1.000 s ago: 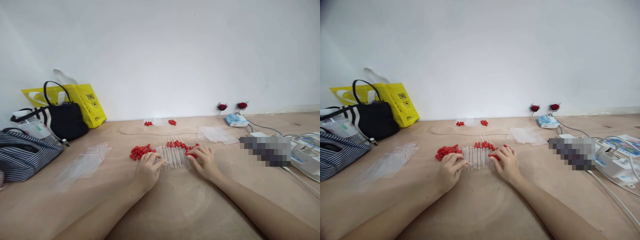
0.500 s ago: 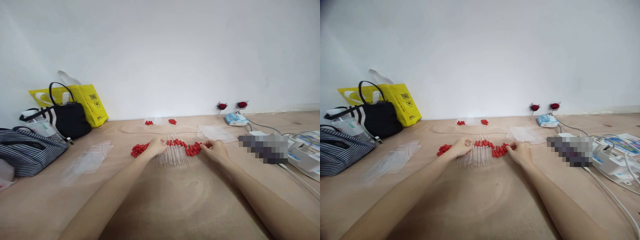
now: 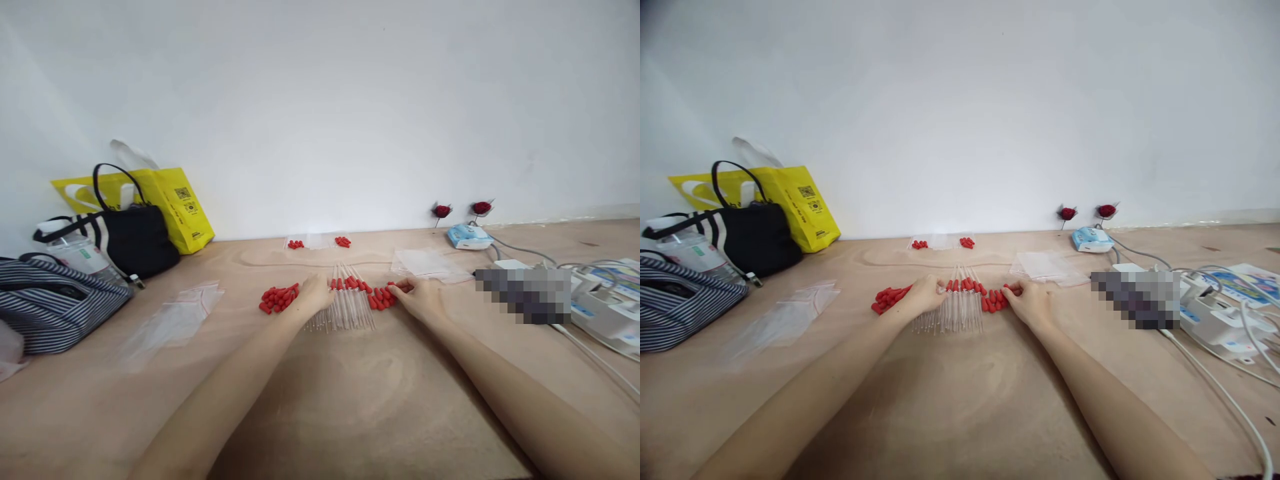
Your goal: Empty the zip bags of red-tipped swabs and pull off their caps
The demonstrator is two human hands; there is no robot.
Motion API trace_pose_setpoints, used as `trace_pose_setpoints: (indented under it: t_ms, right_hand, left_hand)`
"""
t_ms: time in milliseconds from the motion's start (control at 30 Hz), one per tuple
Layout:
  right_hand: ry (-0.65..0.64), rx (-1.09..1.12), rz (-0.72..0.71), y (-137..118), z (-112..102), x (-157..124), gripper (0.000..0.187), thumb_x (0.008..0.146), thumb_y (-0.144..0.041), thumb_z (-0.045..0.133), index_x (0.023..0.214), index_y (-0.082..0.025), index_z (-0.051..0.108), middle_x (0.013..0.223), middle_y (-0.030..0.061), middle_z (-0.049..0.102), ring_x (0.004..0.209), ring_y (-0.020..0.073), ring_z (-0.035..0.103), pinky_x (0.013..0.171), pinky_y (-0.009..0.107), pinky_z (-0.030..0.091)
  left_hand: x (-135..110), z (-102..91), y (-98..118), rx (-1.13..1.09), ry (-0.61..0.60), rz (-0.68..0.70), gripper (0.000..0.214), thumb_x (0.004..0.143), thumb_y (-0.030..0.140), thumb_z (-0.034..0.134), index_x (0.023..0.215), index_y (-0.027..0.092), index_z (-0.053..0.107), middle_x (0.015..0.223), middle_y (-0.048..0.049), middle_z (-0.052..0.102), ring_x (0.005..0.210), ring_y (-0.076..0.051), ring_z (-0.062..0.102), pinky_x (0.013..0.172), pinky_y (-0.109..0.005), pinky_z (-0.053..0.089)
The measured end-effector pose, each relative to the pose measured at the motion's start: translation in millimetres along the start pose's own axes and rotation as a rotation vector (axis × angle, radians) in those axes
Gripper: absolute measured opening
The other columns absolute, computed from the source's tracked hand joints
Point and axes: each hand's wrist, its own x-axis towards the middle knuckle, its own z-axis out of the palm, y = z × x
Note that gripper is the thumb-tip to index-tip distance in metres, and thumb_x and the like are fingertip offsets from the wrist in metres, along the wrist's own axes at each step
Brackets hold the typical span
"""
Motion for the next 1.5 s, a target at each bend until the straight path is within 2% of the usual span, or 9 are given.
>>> trace_pose_setpoints:
  t_ms: [133, 233, 367, 533, 733, 900, 1133, 1333, 1500]
  right_hand:
    - [-0.001, -0.057, -0.012, -1.0, -0.2, 2.2, 0.034, 0.074, -0.047, 0.044, 0.073, -0.023, 0.068, 0.069, 0.0024, 0.067, 0.07, 0.0196, 0.059, 0.064, 0.029, 0.034]
    - [0.038, -0.07, 0.003, 1.4, -3.1, 4.3, 0.038, 0.078, -0.047, 0.038, 0.076, -0.023, 0.068, 0.067, 0.0039, 0.067, 0.069, 0.0205, 0.059, 0.061, 0.029, 0.034]
    - [0.078, -0.104, 0.022, 5.7, -5.8, 5.7, 0.036, 0.077, -0.045, 0.04, 0.073, -0.022, 0.068, 0.065, 0.0039, 0.066, 0.067, 0.0208, 0.058, 0.059, 0.028, 0.033]
    - [0.038, -0.053, 0.029, 10.4, -7.0, 2.7, 0.032, 0.075, -0.043, 0.043, 0.073, -0.022, 0.067, 0.06, 0.0018, 0.063, 0.06, 0.0177, 0.056, 0.053, 0.025, 0.03]
    - [0.023, 0.001, -0.017, -5.3, -9.3, 1.7, 0.028, 0.073, -0.04, 0.045, 0.075, -0.021, 0.066, 0.066, 0.0011, 0.064, 0.062, 0.015, 0.056, 0.056, 0.024, 0.034]
    - [-0.201, -0.222, -0.021, -42.0, 0.4, 20.9, 0.021, 0.07, -0.036, 0.049, 0.074, -0.025, 0.066, 0.074, 0.0032, 0.066, 0.079, 0.0207, 0.058, 0.073, 0.034, 0.036]
    - [-0.394, -0.26, 0.082, -59.6, 27.5, 59.2, 0.016, 0.06, -0.029, 0.059, 0.049, -0.017, 0.06, 0.045, 0.0063, 0.058, 0.056, 0.021, 0.059, 0.059, 0.034, 0.042]
    - [-0.418, -0.25, 0.063, -59.4, 36.3, 66.1, 0.013, 0.058, -0.03, 0.061, 0.053, -0.017, 0.061, 0.047, 0.0073, 0.058, 0.057, 0.0222, 0.06, 0.053, 0.031, 0.043]
    - [-0.396, -0.262, 0.066, -61.7, 27.2, 63.6, 0.016, 0.058, -0.031, 0.061, 0.049, -0.017, 0.059, 0.046, 0.0078, 0.058, 0.055, 0.0217, 0.058, 0.055, 0.032, 0.04]
  left_hand:
    - [-28.6, 5.5, -10.2, -0.05, 0.146, 0.153, 0.026, 0.079, 0.027, 0.045, 0.101, 0.019, 0.056, 0.082, -0.0033, 0.061, 0.076, -0.016, 0.057, 0.071, -0.026, 0.043]
    - [-54.3, 14.0, -31.0, -0.12, 0.357, 0.44, 0.02, 0.081, 0.027, 0.044, 0.092, 0.017, 0.058, 0.08, -0.0044, 0.059, 0.078, -0.016, 0.055, 0.073, -0.029, 0.044]
    - [-74.8, 21.1, -57.1, -0.103, 0.352, 0.66, 0.021, 0.079, 0.025, 0.049, 0.098, 0.019, 0.058, 0.094, -0.0064, 0.059, 0.093, -0.018, 0.051, 0.084, -0.033, 0.042]
    - [-74.4, 23.0, -63.1, -0.041, 0.336, 0.606, 0.034, 0.079, 0.029, 0.05, 0.112, 0.021, 0.052, 0.116, -0.0086, 0.051, 0.112, -0.023, 0.042, 0.094, -0.042, 0.037]
    - [-70.9, 24.6, -61.5, -0.034, 0.307, 0.583, 0.036, 0.077, 0.027, 0.051, 0.113, 0.02, 0.052, 0.121, -0.0103, 0.048, 0.117, -0.026, 0.038, 0.095, -0.045, 0.037]
    - [-70.4, 25.5, -63.5, -0.057, 0.296, 0.548, 0.037, 0.076, 0.027, 0.053, 0.112, 0.019, 0.053, 0.121, -0.0111, 0.049, 0.118, -0.027, 0.038, 0.094, -0.045, 0.039]
    - [-64.0, 22.4, -76.2, -0.004, 0.265, 0.63, 0.032, 0.079, 0.029, 0.051, 0.109, 0.02, 0.055, 0.121, -0.0099, 0.049, 0.119, -0.025, 0.038, 0.095, -0.046, 0.036]
    - [-58.1, 19.8, -87.5, 0.041, 0.269, 0.598, 0.031, 0.08, 0.032, 0.05, 0.108, 0.019, 0.055, 0.119, -0.0101, 0.051, 0.119, -0.025, 0.038, 0.096, -0.048, 0.034]
    - [-64.6, 20.2, -72.5, -0.011, 0.26, 0.679, 0.032, 0.08, 0.032, 0.05, 0.11, 0.021, 0.054, 0.118, -0.0092, 0.053, 0.119, -0.024, 0.037, 0.098, -0.045, 0.032]
